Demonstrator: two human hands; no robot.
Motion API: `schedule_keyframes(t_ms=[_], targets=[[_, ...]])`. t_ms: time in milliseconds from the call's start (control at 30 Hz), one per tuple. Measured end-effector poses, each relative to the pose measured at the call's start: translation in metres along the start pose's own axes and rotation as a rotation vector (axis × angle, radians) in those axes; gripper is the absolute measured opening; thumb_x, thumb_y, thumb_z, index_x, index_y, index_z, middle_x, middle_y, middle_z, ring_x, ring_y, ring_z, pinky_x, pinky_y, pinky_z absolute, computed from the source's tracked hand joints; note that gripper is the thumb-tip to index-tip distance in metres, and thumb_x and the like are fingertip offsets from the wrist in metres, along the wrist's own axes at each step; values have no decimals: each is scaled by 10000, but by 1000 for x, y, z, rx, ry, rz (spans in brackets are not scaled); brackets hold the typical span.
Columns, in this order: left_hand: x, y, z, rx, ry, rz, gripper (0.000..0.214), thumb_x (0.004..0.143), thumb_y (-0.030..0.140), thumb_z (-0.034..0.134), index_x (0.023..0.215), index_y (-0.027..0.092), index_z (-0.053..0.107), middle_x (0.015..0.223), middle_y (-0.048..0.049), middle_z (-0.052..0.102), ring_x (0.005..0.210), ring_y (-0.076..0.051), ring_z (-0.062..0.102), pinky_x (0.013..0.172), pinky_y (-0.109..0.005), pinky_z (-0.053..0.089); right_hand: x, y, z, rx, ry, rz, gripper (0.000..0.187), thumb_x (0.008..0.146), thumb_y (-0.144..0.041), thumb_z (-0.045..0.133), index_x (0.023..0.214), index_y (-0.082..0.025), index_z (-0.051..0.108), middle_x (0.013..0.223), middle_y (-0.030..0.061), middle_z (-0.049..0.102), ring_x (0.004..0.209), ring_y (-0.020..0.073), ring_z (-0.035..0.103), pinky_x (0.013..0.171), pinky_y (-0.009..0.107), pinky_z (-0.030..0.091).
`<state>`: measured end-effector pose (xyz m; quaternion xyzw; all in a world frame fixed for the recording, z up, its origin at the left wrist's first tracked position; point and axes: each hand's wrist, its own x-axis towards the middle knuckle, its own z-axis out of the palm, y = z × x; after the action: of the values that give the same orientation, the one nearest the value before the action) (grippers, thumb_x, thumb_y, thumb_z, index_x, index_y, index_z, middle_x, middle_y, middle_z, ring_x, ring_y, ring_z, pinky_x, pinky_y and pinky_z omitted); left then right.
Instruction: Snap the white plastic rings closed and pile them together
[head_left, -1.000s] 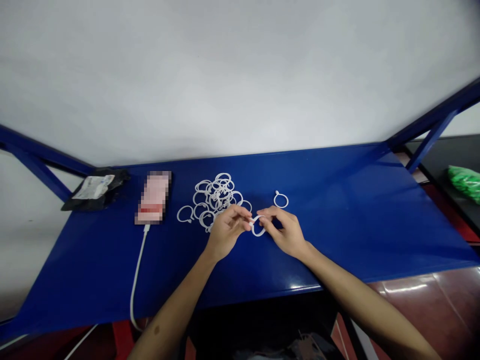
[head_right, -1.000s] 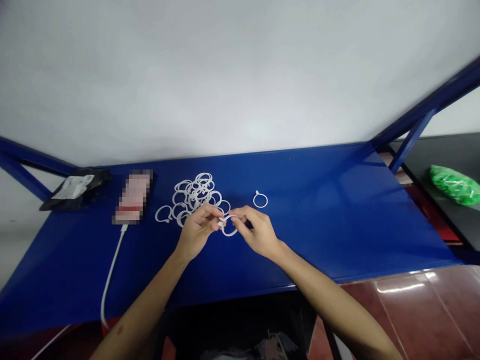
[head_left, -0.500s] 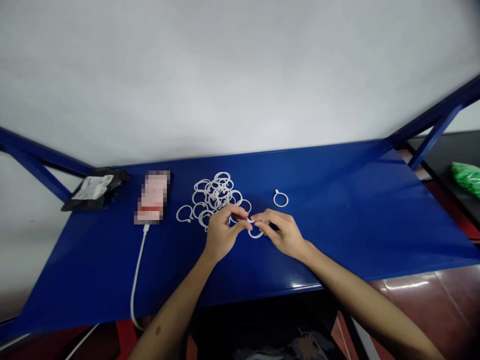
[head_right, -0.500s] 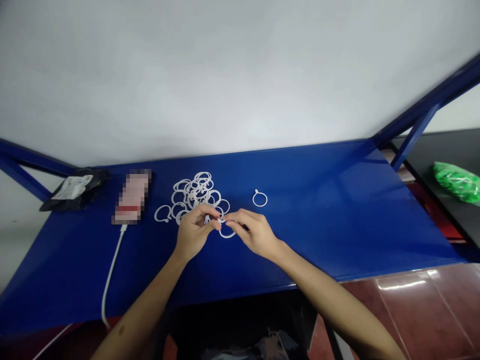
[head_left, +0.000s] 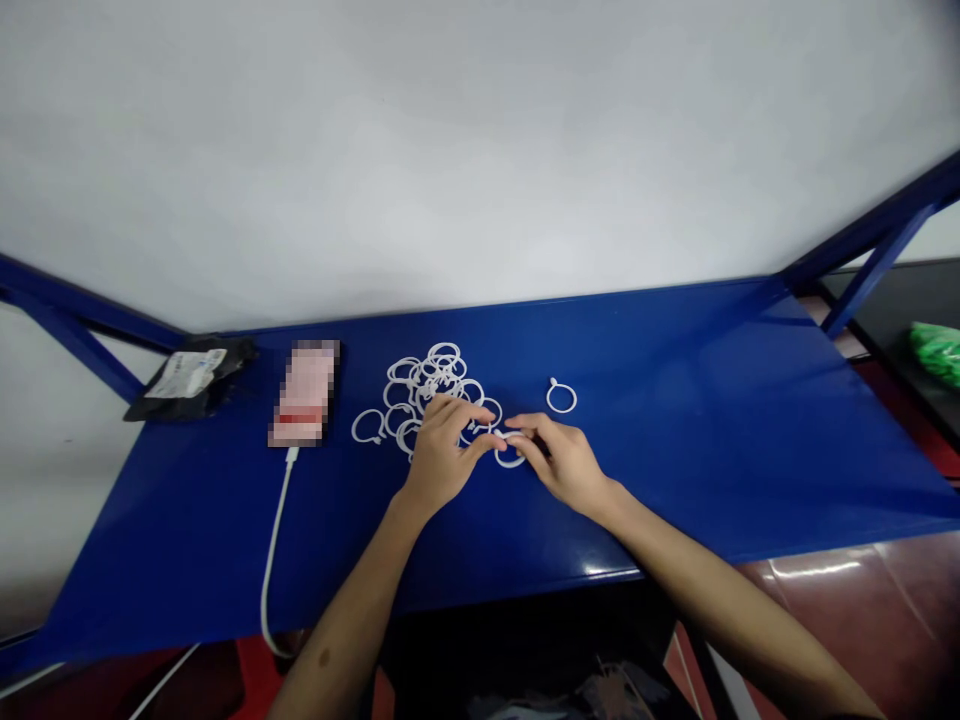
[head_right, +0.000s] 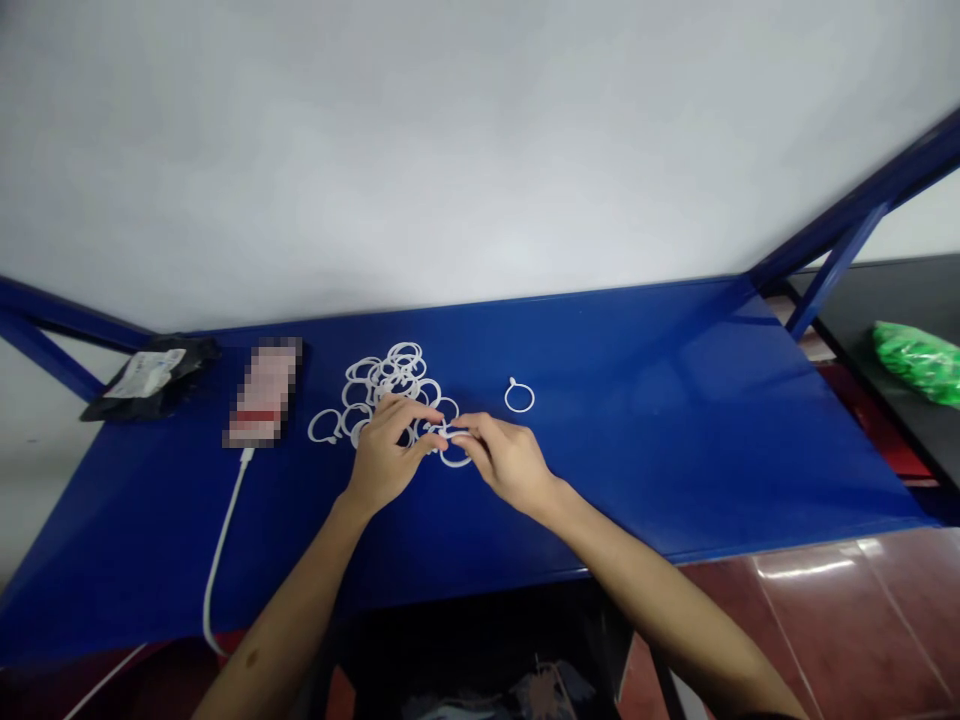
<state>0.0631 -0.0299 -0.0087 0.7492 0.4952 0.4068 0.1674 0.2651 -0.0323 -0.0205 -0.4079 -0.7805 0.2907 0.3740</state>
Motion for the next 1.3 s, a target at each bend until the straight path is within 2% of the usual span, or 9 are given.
schedule_keyframes(t_ms=[133, 267, 467, 633, 767, 867, 1067, 1200, 1300], targets=[[-3, -8, -6, 193, -41, 90, 50, 927, 244, 631, 936, 228, 677, 815, -7, 705, 837, -207, 588, 841, -388, 453, 6, 16, -12, -239, 137, 31, 138, 999, -328, 552, 1031, -220, 631, 905, 55, 725, 782, 176, 671, 704, 305, 534], [-8, -9, -4, 355, -158, 164, 108, 895, 271, 666, 996, 236, 683, 857, -28, 717, 902, -253, 591, 861, -427, 404, 13, 29, -28, -453, 211, 74, 141, 994, -301, 551, 956, -210, 651, 944, 83, 686, 870, 230, 600, 759, 378, 521], [-11, -6, 2, 398, -215, 214, 155, 911, 176, 632, 1043, 242, 680, 855, -26, 738, 898, -256, 602, 887, -442, 359, 15, 34, -31, -592, 263, 106, 172, 983, -288, 543, 1009, -196, 685, 987, 126, 620, 889, 268, 542, 750, 432, 514], [-10, 3, 0, 350, -118, 307, 169, 932, 146, 625, 1061, 243, 677, 843, 2, 740, 829, -208, 593, 822, -376, 370, 15, 20, -27, -386, 237, 59, 176, 988, -296, 540, 1065, -205, 669, 1016, 112, 652, 925, 253, 590, 825, 434, 515], [-13, 14, 6, 332, -63, 464, 172, 938, 101, 605, 1006, 230, 697, 901, 24, 754, 791, -174, 554, 767, -342, 380, 14, 7, -24, -70, 34, 98, 220, 984, -343, 566, 1142, -215, 649, 1002, 55, 702, 761, 158, 632, 749, 330, 534], [-15, 20, 11, 309, -73, 513, 139, 928, 106, 625, 951, 218, 705, 897, 36, 754, 797, -169, 532, 733, -333, 388, 14, 3, -21, 51, -96, 156, 248, 966, -347, 597, 1168, -220, 663, 918, 17, 715, 650, 112, 604, 657, 264, 514], [-13, 21, 12, 112, 24, 423, 199, 937, 72, 587, 952, 242, 689, 993, 27, 749, 944, -173, 577, 852, -338, 479, 12, 6, -18, 191, -63, 255, 208, 958, -384, 601, 1045, -223, 701, 715, -20, 692, 572, 102, 586, 569, 233, 473], [-11, 22, 11, -49, 105, 178, 185, 918, 90, 618, 1049, 218, 644, 1059, -32, 696, 1003, -172, 618, 901, -353, 513, 12, 6, -18, 288, -10, 327, 229, 937, -424, 628, 970, -206, 689, 668, -16, 690, 565, 109, 610, 563, 233, 478], [-10, 20, 11, -165, 114, -33, 194, 905, 202, 675, 1091, 208, 620, 1037, -43, 678, 955, -167, 640, 820, -319, 532, 11, 4, -18, 274, 18, 309, 220, 928, -413, 642, 941, -200, 694, 651, -19, 669, 546, 101, 582, 551, 230, 461]])
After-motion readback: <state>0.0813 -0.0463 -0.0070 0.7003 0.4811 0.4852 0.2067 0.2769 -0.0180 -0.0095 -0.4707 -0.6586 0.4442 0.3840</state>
